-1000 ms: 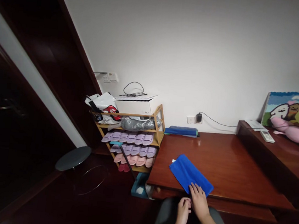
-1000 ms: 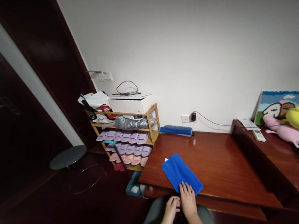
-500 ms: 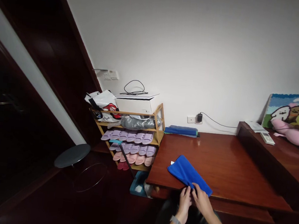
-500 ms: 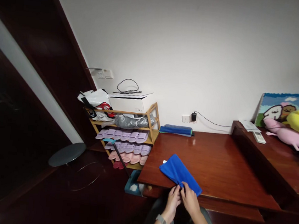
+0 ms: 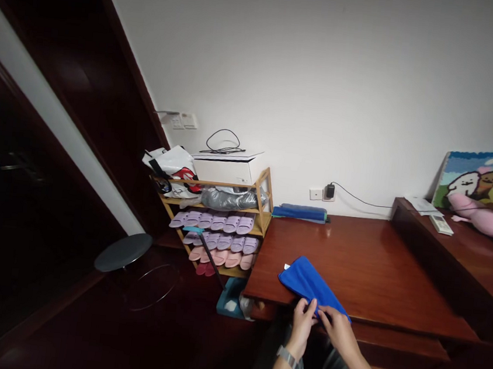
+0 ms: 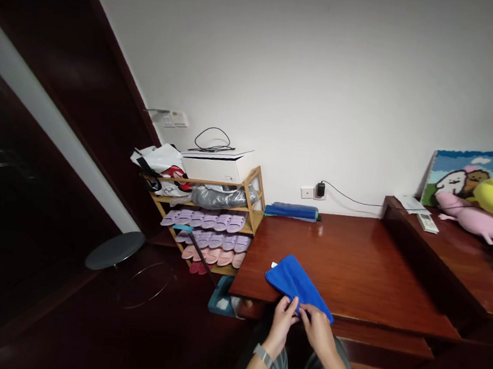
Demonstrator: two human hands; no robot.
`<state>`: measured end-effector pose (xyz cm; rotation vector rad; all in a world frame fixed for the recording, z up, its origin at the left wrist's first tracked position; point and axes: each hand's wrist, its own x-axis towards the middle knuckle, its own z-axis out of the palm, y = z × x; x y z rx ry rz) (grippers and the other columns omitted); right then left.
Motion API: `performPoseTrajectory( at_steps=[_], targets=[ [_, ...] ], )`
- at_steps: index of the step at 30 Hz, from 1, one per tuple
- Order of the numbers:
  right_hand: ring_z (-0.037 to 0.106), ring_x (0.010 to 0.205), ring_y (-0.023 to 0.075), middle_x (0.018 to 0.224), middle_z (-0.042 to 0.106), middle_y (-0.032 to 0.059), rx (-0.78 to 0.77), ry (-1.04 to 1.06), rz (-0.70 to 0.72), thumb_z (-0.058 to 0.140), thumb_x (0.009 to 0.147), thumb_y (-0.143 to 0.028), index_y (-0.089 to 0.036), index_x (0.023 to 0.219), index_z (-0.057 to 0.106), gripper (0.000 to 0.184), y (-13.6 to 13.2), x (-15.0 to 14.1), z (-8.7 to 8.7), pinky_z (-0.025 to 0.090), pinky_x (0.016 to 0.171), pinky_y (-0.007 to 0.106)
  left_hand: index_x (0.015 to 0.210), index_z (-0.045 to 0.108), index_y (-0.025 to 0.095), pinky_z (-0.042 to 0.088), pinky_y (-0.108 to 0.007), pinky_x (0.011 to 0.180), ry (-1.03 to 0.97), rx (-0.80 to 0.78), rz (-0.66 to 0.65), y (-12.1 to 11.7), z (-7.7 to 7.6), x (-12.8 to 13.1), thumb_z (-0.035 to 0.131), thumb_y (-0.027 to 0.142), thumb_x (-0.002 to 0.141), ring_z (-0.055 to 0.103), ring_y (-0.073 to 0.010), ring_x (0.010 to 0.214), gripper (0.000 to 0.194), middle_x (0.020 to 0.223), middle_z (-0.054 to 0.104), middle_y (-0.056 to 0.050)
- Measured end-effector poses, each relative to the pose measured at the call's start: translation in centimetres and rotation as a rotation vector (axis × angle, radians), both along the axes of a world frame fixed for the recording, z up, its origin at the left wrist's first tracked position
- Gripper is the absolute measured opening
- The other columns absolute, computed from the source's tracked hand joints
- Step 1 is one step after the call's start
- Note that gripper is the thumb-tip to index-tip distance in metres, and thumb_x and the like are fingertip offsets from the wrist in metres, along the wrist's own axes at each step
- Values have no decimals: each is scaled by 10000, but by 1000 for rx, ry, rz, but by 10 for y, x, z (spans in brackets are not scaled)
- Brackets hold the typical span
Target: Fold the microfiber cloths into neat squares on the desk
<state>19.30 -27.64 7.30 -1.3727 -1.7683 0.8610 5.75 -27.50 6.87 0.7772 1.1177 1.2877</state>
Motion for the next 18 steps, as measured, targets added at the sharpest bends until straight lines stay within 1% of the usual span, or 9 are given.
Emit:
performPoseTrajectory(
  at_steps=[3,6,9,12,14,16,18],
  targets=[
    [755,948,292,988,813,66,-47,3,-20,511,932,-523,-273,972,786,373,0,1,9,551,876,399,742,474,220,512,-286,727,0,17,-3,-4,0,-4,830,774,645,611,-176,802,665,754,533,29],
    [747,861,280,883,802,43,-93,46,-69,578,852,-526,-270,837,747,308,1,0,11,541,816,380,754,495,214,546,-320,788,-45,19,-4,-9,-4,-7,850,750,647,634,-186,839,651,777,559,24],
    [731,832,269,806,782,48,-164,201,-81,649,766,-615,-242,725,714,381,1,-2,10,545,820,371,787,536,204,569,-367,860,-97,17,-23,-14,-8,-11,859,725,667,665,-200,877,624,816,605,5],
    [717,770,249,753,758,41,-329,434,-101,686,724,-698,-214,713,696,484,3,2,12,561,760,360,834,575,194,571,-426,930,-150,11,-32,-14,-11,-20,853,720,688,694,-214,900,612,863,667,-29],
    [718,756,241,767,761,39,-376,541,-188,689,721,-717,-209,773,716,511,10,14,14,566,716,348,886,604,196,564,-451,958,-183,-17,9,-12,-13,-29,842,734,691,714,-227,914,620,913,708,-59],
    [731,817,254,829,783,56,-308,599,-349,714,667,-726,-208,823,740,542,21,38,14,575,728,347,962,645,206,557,-456,972,-199,-67,99,-7,-16,-44,844,748,667,730,-255,969,649,999,739,-92],
    [734,899,272,902,798,81,-199,620,-550,743,586,-721,-200,850,753,584,34,73,11,584,774,356,994,682,215,549,-443,979,-169,-114,229,-3,-19,-64,870,734,624,729,-288,1039,664,1059,753,-106]
  ],
)
